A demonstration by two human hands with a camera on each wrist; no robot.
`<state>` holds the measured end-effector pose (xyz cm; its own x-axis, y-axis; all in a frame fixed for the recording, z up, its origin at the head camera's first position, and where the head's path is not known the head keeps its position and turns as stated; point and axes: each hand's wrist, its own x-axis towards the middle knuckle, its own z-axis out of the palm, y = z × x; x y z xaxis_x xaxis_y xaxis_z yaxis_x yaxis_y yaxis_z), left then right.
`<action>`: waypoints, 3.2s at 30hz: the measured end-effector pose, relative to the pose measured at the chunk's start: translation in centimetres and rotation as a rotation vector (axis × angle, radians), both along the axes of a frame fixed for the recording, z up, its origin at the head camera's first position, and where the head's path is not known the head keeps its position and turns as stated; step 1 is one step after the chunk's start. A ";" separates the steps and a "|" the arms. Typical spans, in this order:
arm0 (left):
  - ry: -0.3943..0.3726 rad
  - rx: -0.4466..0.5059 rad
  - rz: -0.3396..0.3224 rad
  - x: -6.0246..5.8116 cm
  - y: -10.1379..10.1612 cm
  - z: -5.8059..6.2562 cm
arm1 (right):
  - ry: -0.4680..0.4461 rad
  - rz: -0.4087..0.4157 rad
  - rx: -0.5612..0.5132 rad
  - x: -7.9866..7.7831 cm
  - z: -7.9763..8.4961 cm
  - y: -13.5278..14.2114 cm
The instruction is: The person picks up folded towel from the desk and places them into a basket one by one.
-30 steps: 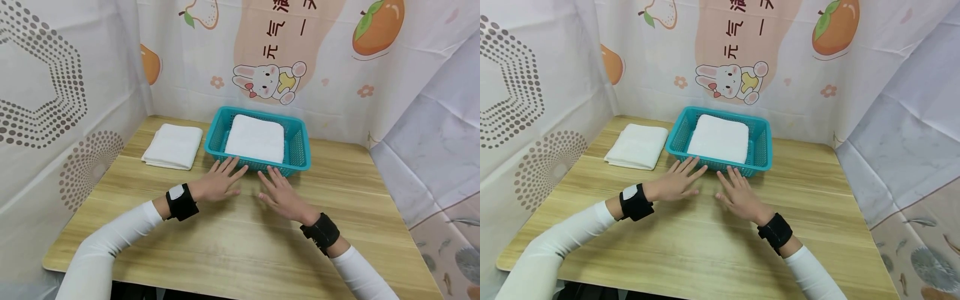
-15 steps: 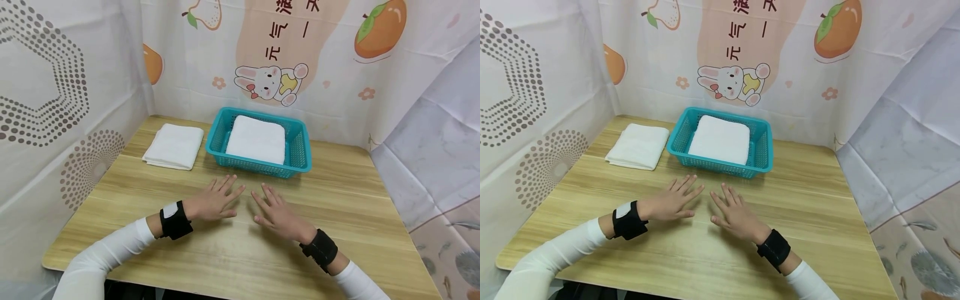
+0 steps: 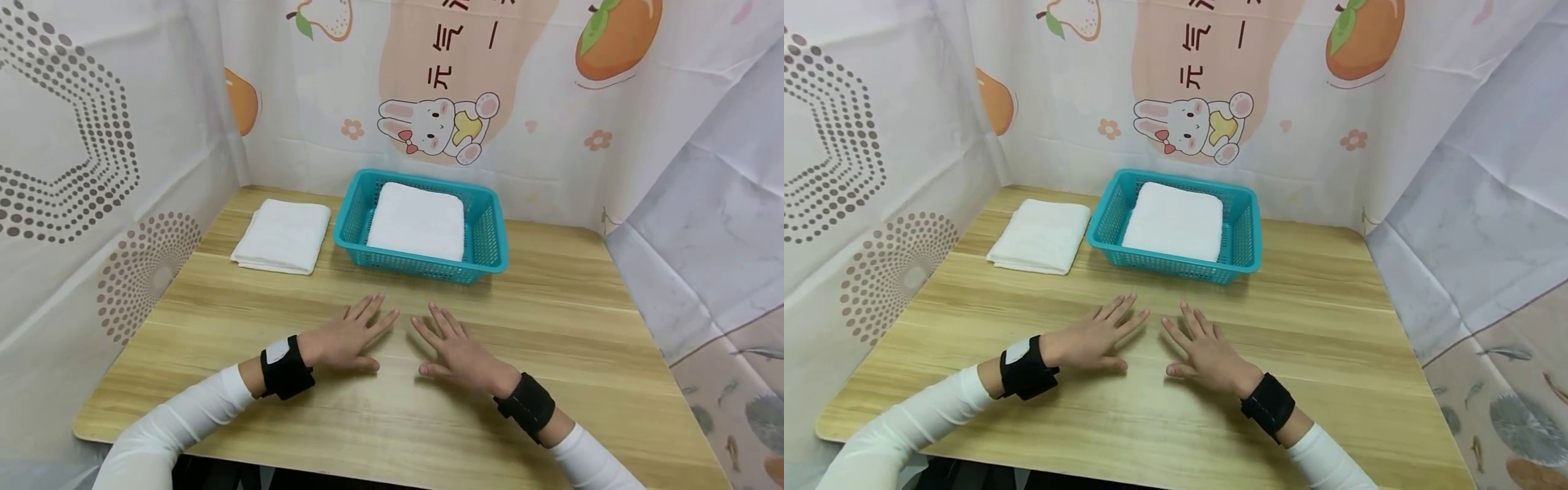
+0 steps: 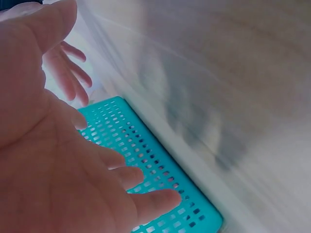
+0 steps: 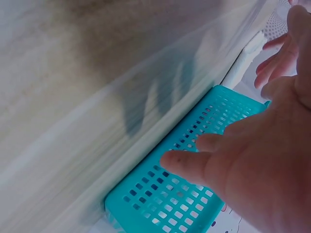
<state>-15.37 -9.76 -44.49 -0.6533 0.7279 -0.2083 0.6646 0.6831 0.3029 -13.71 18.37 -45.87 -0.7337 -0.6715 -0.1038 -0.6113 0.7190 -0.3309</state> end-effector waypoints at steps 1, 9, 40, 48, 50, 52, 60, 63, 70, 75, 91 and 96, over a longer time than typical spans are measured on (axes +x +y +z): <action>-0.010 0.002 0.002 0.0 0.0 -0.1 | -0.002 0.003 0.007 0.0 0.0 0.0; -0.034 0.048 0.019 -0.1 -0.4 -0.6 | 0.005 0.035 0.040 -0.4 0.1 0.3; -0.118 -0.039 -0.050 0.2 -0.8 -1.8 | -0.048 0.010 0.014 0.5 -1.3 0.1; -0.133 -0.027 -0.039 0.4 -1.0 -1.9 | -0.059 0.001 0.002 0.9 -1.5 0.1; -0.136 -0.019 -0.033 0.3 -1.2 -1.9 | -0.064 -0.003 0.000 0.8 -1.5 0.1; -0.141 -0.002 -0.023 0.2 -1.4 -1.8 | -0.066 -0.002 -0.008 0.8 -1.5 0.1; -0.151 0.072 0.050 -0.7 -3.9 -1.2 | -0.097 -0.002 -0.022 0.8 -1.0 -0.2; -0.127 0.100 0.081 -1.4 -5.0 -0.7 | -0.103 0.001 -0.017 0.9 -1.1 -0.2; -0.013 0.128 0.159 -3.7 -7.9 0.2 | -0.122 0.011 -0.001 0.8 -1.1 -0.3; -0.022 0.133 0.250 -5.8 -9.9 1.3 | -0.126 0.029 0.008 0.8 -1.3 -0.4; -0.049 0.019 0.635 -14.1 -15.6 3.3 | -0.149 0.019 0.010 0.9 -1.2 -0.4; -0.085 0.017 0.726 -15.4 -16.5 2.6 | -0.140 0.024 0.009 1.0 -1.2 -0.4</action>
<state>-30.81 -26.29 -41.86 -0.9545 0.1212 -0.2726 0.0197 0.9373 0.3479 -12.66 18.00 -47.11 -0.6949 -0.6877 -0.2103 -0.5767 0.7076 -0.4082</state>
